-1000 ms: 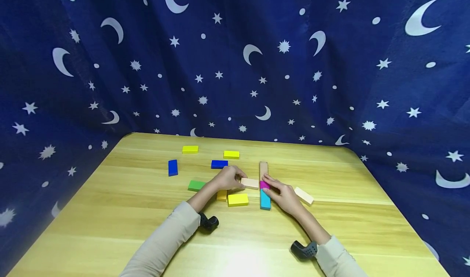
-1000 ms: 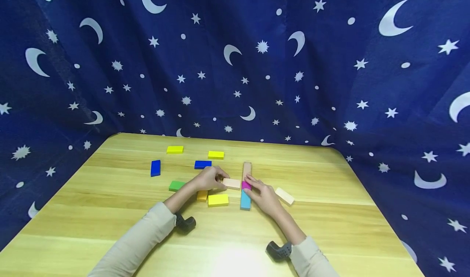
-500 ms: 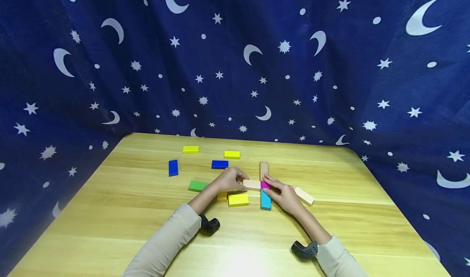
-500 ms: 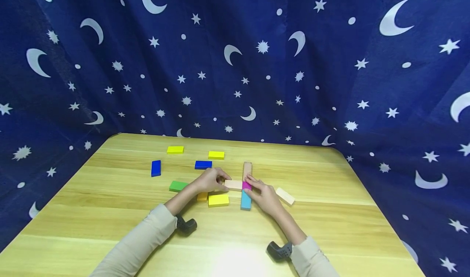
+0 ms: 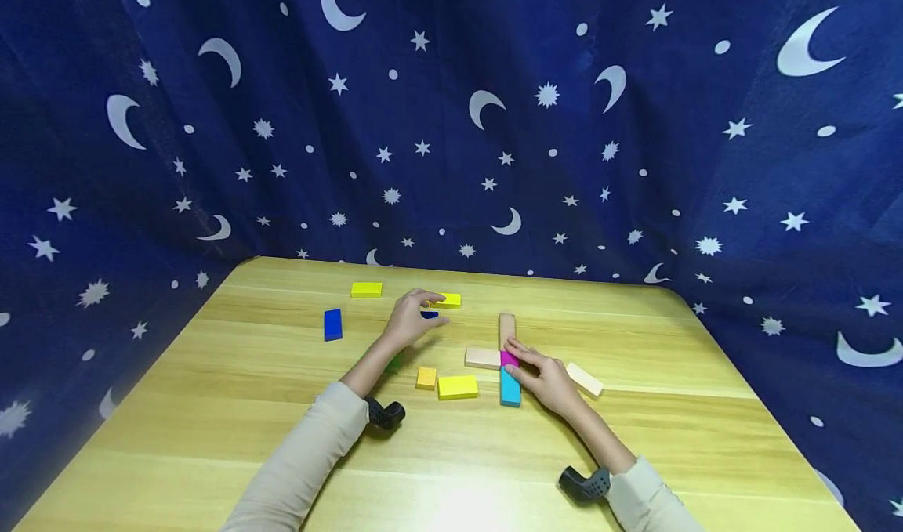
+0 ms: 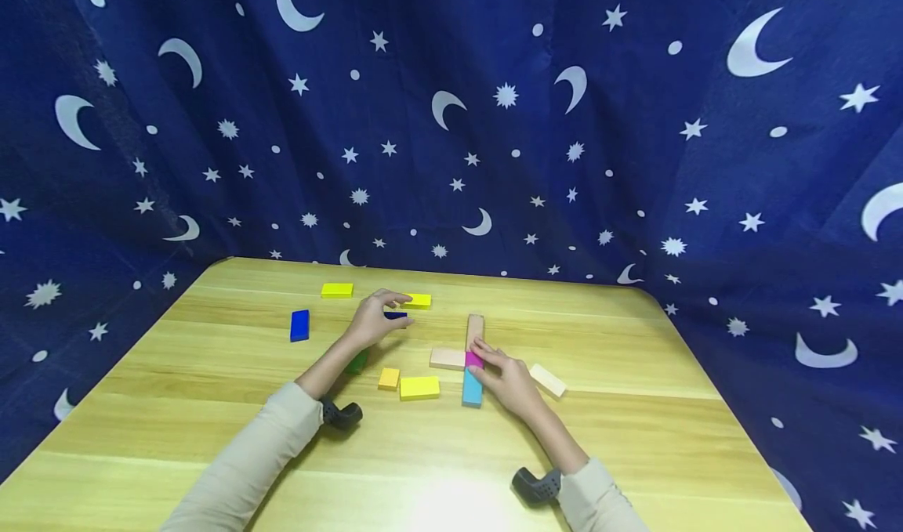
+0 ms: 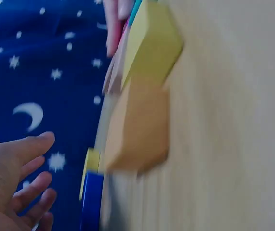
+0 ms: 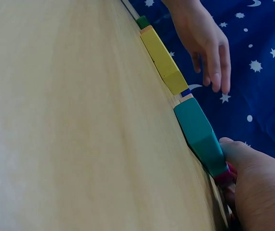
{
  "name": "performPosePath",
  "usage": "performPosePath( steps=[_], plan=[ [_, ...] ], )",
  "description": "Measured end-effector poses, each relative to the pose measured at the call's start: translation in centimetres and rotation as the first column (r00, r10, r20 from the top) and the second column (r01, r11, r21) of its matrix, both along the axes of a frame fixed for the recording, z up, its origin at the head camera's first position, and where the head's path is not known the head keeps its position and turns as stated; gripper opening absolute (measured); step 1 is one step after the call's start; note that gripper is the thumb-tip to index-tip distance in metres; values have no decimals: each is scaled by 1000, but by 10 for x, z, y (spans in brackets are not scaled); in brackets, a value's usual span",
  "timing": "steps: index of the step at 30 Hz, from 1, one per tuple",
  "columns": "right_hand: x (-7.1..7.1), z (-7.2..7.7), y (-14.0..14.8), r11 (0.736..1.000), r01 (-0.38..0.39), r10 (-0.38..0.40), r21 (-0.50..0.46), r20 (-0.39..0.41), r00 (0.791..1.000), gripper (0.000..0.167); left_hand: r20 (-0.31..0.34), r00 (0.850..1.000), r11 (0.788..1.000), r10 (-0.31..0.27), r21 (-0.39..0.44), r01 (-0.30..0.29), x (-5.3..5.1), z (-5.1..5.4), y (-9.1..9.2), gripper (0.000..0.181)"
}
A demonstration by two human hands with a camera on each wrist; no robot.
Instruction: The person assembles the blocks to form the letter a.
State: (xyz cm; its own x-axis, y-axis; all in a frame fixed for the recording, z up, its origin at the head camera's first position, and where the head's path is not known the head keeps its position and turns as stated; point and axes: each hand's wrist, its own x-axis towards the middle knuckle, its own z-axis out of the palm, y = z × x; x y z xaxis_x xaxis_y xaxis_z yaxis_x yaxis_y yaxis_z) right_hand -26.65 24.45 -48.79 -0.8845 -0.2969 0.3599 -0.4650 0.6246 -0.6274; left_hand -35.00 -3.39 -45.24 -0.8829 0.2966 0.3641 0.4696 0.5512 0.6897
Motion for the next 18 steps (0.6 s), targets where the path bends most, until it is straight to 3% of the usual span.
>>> performPosePath(
  steps=[3, 6, 9, 15, 18],
  plan=[
    [0, 0, 0, 1000, 0, 0, -5, 2, 1000, 42, -10, 998, 998, 61, -17, -61, -7, -1, -14, 43],
    [0, 0, 1, 1000, -3, 3, -10, 1, 1000, 42, 23, 997, 995, 75, -75, -73, -13, -5, -26, 46],
    [0, 0, 1, 1000, -7, 7, -15, -3, 1000, 41, 77, 996, 995, 55, -91, -47, -17, -11, -34, 47],
    [0, 0, 1, 1000, -6, 6, -15, -4, 1000, 41, 179, 984, 1000, -26, 1, 26, -24, -21, -41, 42],
    [0, 0, 1, 1000, -8, 8, -11, -2, 1000, 42, 215, 976, 999, -41, -6, 43, -27, -23, -43, 40]
  ],
)
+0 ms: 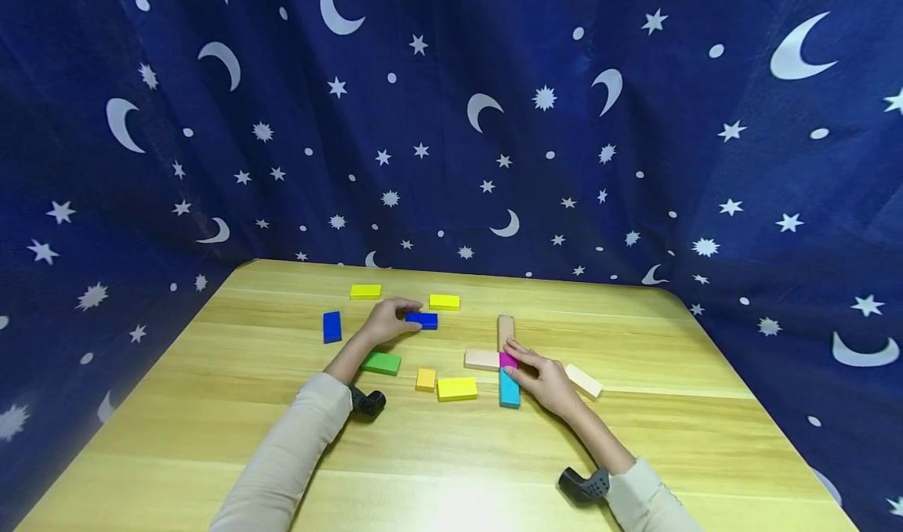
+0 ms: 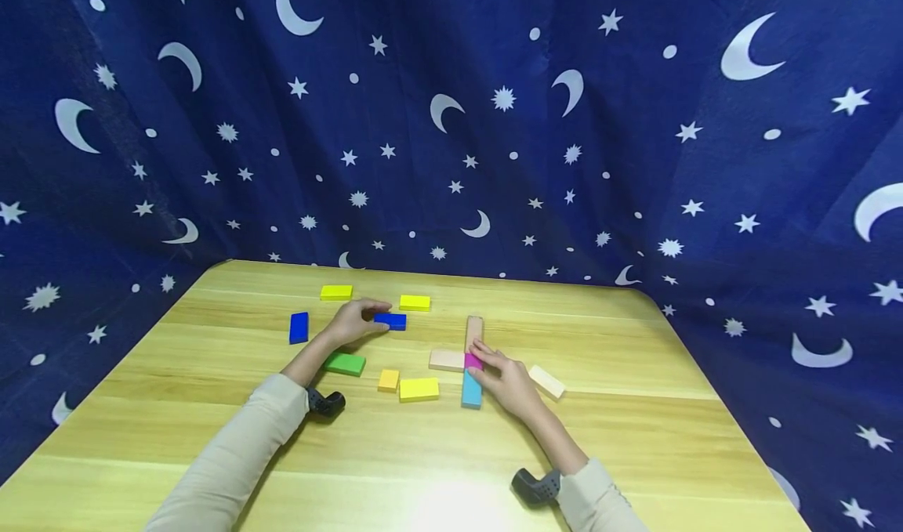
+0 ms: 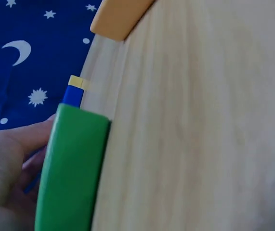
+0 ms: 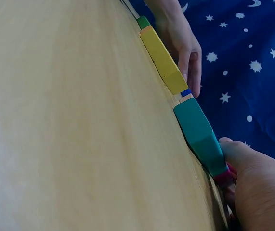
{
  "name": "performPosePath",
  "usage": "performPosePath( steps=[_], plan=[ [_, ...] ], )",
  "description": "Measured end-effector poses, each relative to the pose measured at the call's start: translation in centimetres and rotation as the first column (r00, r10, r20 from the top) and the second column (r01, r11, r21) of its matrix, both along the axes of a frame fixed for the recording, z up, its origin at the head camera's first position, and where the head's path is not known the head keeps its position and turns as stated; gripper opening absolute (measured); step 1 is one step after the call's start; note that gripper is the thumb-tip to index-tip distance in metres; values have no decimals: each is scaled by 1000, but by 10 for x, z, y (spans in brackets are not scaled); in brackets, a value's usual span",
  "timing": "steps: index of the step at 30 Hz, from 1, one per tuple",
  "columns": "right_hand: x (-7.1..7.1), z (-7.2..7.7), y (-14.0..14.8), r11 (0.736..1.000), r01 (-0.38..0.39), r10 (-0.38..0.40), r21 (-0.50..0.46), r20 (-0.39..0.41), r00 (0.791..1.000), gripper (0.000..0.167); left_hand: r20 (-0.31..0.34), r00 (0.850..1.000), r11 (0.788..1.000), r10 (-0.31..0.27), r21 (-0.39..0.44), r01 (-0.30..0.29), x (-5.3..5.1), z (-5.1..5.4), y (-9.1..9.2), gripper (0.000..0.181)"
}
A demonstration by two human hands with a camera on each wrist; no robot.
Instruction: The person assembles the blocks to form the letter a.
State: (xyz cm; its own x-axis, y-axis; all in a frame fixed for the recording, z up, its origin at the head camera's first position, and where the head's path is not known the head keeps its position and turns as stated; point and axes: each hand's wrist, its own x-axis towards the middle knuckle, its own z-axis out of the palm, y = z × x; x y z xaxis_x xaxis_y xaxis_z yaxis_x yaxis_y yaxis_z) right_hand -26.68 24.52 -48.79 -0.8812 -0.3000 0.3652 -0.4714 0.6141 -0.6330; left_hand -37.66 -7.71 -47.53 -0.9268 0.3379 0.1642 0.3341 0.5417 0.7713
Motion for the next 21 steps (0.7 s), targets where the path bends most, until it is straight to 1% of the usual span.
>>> performPosePath(
  steps=[5, 7, 9, 11, 14, 16, 18, 21],
  plan=[
    [0, 0, -1, 1000, 3, -3, 0, 4, 1000, 41, 18, 1000, 999, -19, -36, 20, 0, 0, -1, 37],
    [0, 0, -1, 1000, 5, -5, 1, 3, 1000, 42, 11, 1000, 999, -15, -32, 15, 2, 0, 0, 36],
    [0, 0, -1, 1000, 4, -4, 1, 3, 1000, 42, 6, 1000, 1000, -18, -13, 18, 5, 1, 2, 35],
    [0, 0, -1, 1000, -3, 3, -1, 7, 1000, 42, 0, 999, 999, -33, 9, 33, 12, 3, 5, 34],
    [0, 0, -1, 1000, -9, 9, -4, 11, 1000, 42, 3, 996, 996, -89, 33, 88, 25, 4, 13, 34],
    [1, 0, -2, 1000, -7, 8, -8, 13, 1000, 42, 7, 994, 994, -112, 20, 111, 33, 5, 18, 34],
    [1, 0, -2, 1000, -2, 3, -8, 10, 1000, 42, 9, 993, 993, -119, -7, 119, 40, 4, 23, 33],
    [1, -1, -1, 1000, 3, -2, -11, 8, 1000, 42, 7, 992, 991, -123, -46, 123, 46, 3, 28, 31]
  ],
)
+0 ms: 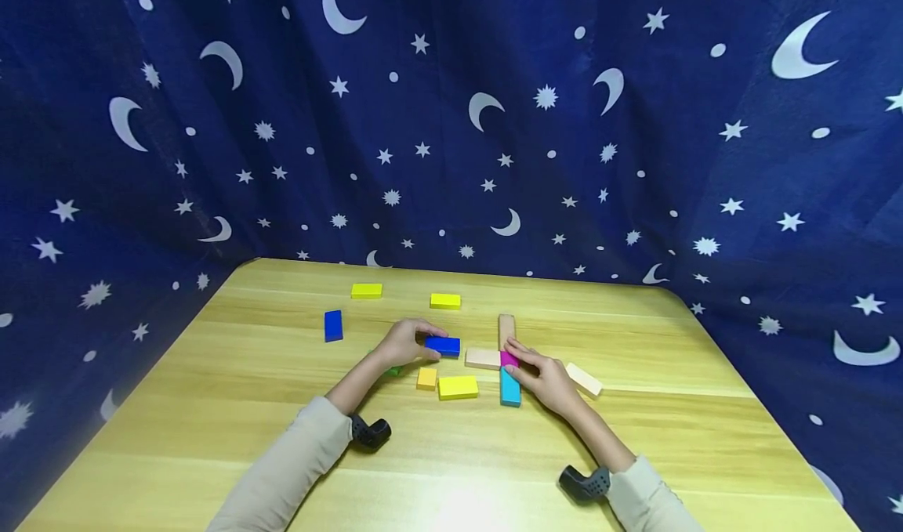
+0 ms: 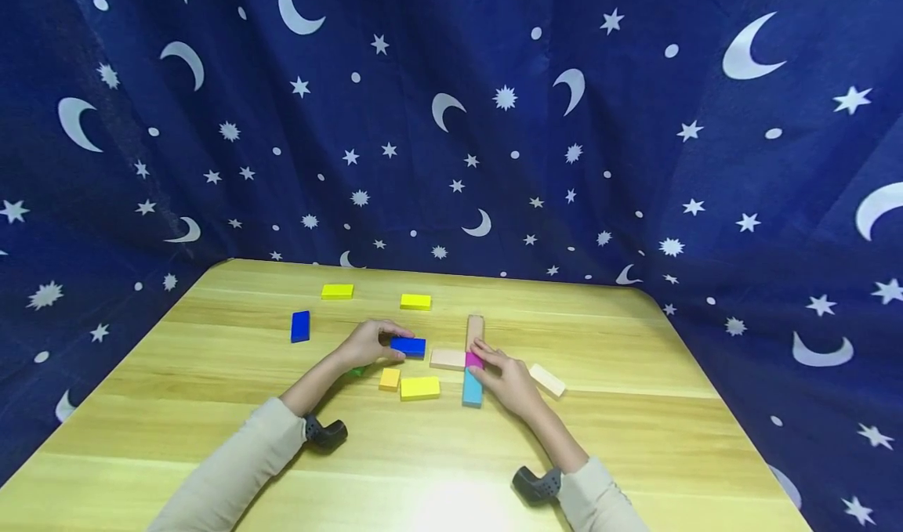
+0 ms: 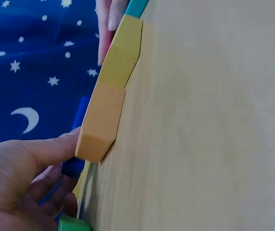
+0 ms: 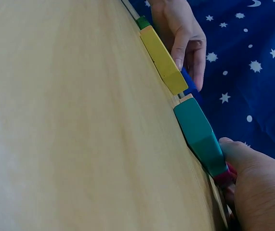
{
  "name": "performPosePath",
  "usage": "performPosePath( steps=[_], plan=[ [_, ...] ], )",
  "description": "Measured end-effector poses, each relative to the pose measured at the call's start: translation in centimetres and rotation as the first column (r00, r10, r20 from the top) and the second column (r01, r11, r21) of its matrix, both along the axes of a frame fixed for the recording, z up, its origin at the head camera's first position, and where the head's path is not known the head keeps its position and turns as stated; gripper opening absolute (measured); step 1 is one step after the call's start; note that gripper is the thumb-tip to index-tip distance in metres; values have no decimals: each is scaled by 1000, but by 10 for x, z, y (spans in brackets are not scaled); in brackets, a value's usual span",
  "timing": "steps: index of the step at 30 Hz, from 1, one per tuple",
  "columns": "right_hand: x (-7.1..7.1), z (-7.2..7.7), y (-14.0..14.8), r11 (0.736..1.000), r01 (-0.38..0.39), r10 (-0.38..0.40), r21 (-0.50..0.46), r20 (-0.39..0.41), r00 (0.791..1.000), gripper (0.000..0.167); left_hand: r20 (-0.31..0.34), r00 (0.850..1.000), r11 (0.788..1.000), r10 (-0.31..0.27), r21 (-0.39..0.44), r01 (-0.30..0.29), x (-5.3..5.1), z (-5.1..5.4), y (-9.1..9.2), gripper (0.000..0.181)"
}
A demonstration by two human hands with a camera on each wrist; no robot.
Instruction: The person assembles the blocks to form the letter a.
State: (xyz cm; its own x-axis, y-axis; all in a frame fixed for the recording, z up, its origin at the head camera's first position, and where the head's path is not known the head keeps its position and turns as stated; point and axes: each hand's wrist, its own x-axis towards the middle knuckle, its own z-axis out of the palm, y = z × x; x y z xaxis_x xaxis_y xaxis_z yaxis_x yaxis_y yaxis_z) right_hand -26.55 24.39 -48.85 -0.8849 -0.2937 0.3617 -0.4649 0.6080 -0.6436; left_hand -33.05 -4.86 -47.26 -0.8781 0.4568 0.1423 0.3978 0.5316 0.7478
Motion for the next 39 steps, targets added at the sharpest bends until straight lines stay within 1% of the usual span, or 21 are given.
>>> performPosePath(
  steps=[4, 7, 14, 24, 34, 39],
  plan=[
    [0, 0, 1, 1000, -6, 6, -6, 7, 1000, 40, -22, 999, 999, -41, -27, 41, 5, 0, 4, 30],
    [0, 0, 1, 1000, -8, 8, -9, 11, 1000, 41, -23, 998, 998, -55, -37, 55, 8, 1, 6, 30],
    [0, 0, 1, 1000, -8, 8, -15, 9, 1000, 40, 5, 999, 998, -45, -34, 45, 10, 0, 12, 30],
    [1, 3, 0, 1000, -5, 5, -11, 18, 1000, 41, 39, 999, 999, -35, -7, 36, 11, 0, 13, 30],
    [1, 3, 1, 1000, -15, 15, -10, 30, 999, 41, 21, 999, 999, -41, -18, 41, 12, 2, 12, 30],
    [1, 3, 0, 1000, -17, 18, -12, 31, 999, 41, 26, 999, 999, -39, -22, 40, 12, 2, 12, 30]
  ],
)
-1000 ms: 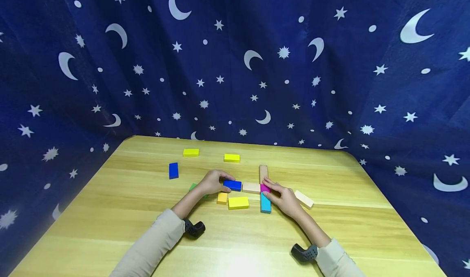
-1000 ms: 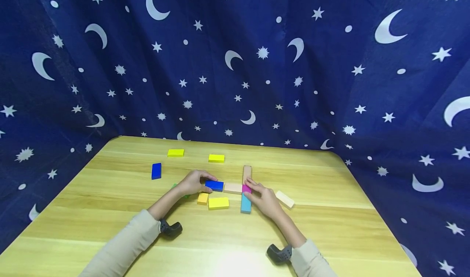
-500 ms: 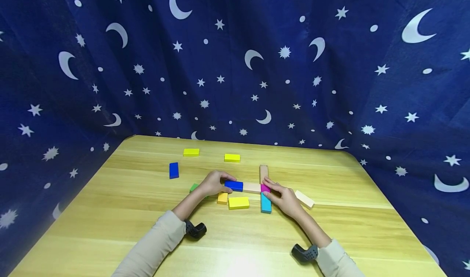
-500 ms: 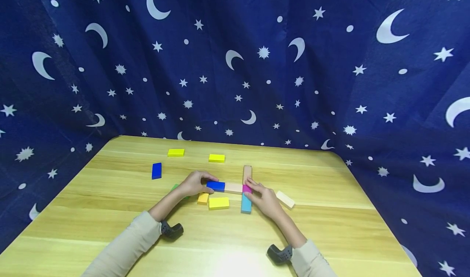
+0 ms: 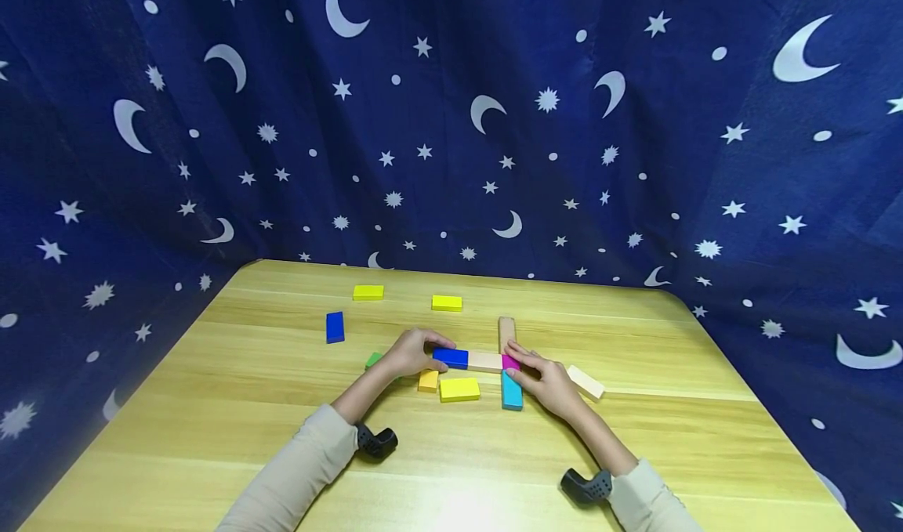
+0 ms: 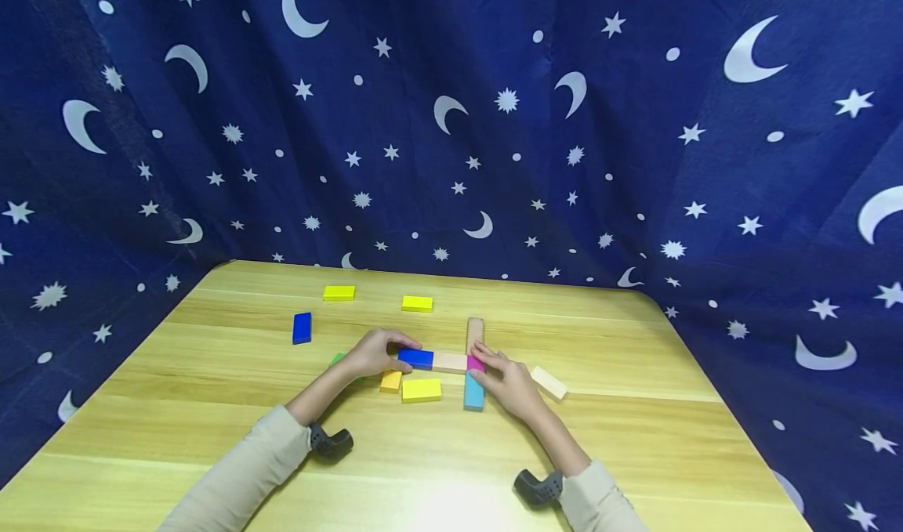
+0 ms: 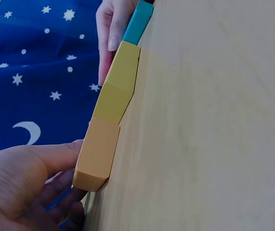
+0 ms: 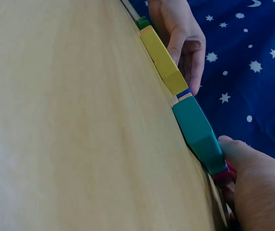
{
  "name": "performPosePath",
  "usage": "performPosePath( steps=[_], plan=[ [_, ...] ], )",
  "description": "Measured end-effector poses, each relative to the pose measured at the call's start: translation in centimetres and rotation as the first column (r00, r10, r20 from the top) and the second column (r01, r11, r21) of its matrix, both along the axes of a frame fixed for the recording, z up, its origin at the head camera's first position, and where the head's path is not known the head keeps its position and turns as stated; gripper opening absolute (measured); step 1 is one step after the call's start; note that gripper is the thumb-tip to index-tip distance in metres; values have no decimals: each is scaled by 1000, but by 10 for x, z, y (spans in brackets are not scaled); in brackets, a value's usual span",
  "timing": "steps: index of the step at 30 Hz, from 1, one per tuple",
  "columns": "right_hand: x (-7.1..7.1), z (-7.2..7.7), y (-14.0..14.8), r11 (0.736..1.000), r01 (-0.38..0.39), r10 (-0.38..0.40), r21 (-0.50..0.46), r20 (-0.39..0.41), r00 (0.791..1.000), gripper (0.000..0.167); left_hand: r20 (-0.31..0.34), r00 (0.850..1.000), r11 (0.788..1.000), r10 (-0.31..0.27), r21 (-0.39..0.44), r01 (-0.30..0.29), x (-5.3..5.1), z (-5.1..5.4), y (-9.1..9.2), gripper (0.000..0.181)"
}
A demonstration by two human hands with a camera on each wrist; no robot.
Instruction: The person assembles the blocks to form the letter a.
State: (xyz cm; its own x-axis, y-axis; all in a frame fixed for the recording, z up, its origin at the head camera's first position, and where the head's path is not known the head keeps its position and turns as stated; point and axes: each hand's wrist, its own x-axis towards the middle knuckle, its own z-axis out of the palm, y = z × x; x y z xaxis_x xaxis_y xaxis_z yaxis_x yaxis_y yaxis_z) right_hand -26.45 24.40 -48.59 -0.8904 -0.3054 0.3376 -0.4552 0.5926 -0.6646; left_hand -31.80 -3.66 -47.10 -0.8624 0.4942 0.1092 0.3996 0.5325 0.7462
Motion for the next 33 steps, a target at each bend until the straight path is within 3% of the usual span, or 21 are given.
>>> performPosePath(
  steps=[24, 30, 33],
  plan=[
    [1, 1, 1, 1000, 2, -1, 19, -32, 999, 42, 25, 999, 998, -31, 62, 29, -5, -3, -5, 36],
    [1, 1, 0, 1000, 1, 0, 19, -35, 999, 42, 94, 996, 986, 6, 168, -22, -18, 3, -6, 36],
    [2, 1, -1, 1000, 0, 1, 15, -40, 999, 42, 55, 996, 975, 69, 210, -79, -31, 12, -5, 36]
  ],
)
